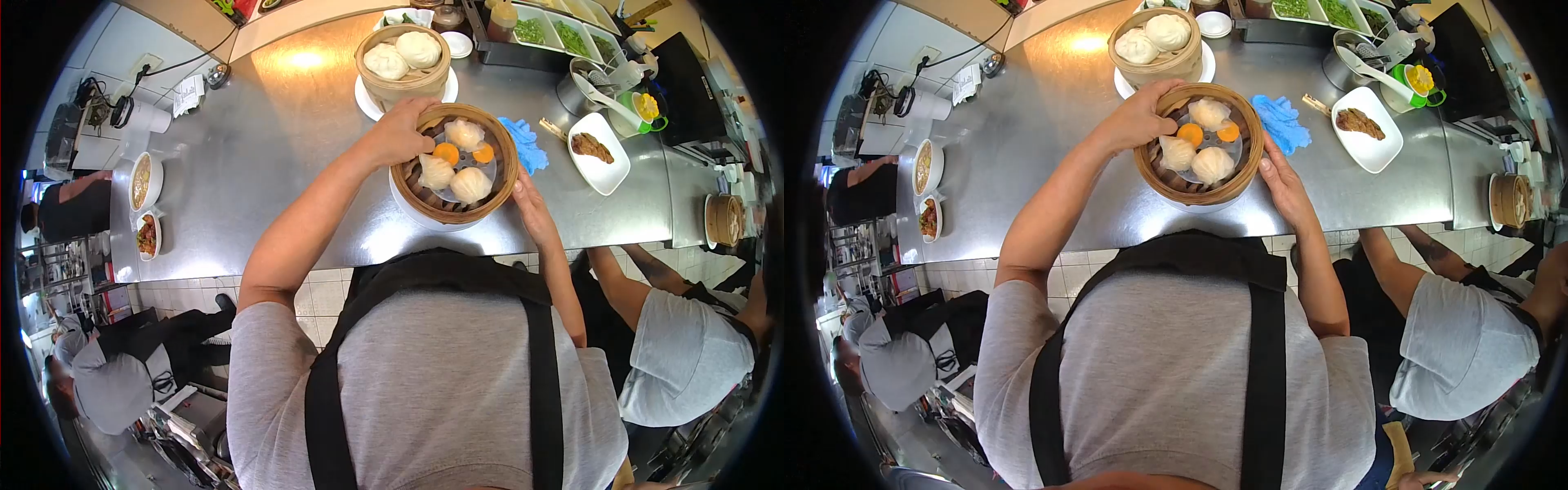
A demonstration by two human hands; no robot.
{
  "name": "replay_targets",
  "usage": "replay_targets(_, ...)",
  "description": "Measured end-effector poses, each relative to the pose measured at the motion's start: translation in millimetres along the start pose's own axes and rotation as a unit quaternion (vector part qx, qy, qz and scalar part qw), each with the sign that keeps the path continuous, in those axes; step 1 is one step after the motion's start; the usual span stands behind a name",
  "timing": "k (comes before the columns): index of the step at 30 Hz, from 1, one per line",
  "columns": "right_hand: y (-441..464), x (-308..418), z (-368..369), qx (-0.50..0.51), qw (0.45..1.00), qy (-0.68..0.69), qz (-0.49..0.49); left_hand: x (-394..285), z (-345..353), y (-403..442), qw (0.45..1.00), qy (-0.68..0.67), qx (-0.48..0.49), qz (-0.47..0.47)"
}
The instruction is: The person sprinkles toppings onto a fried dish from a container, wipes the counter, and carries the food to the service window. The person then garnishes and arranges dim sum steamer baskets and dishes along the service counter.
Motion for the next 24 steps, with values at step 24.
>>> replay_targets(24, -4, -33, 14, 0.042, 0.971, 0.16, 0.173, 97, 39, -100, 0.899, -0.329, -0.019, -0.29)
Point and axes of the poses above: each hand's wrist, its own y-axis towards the middle knuckle, its own z-axis out of the palm, x = y × z, the point moved 10 cm from there along y, towards the middle knuckle
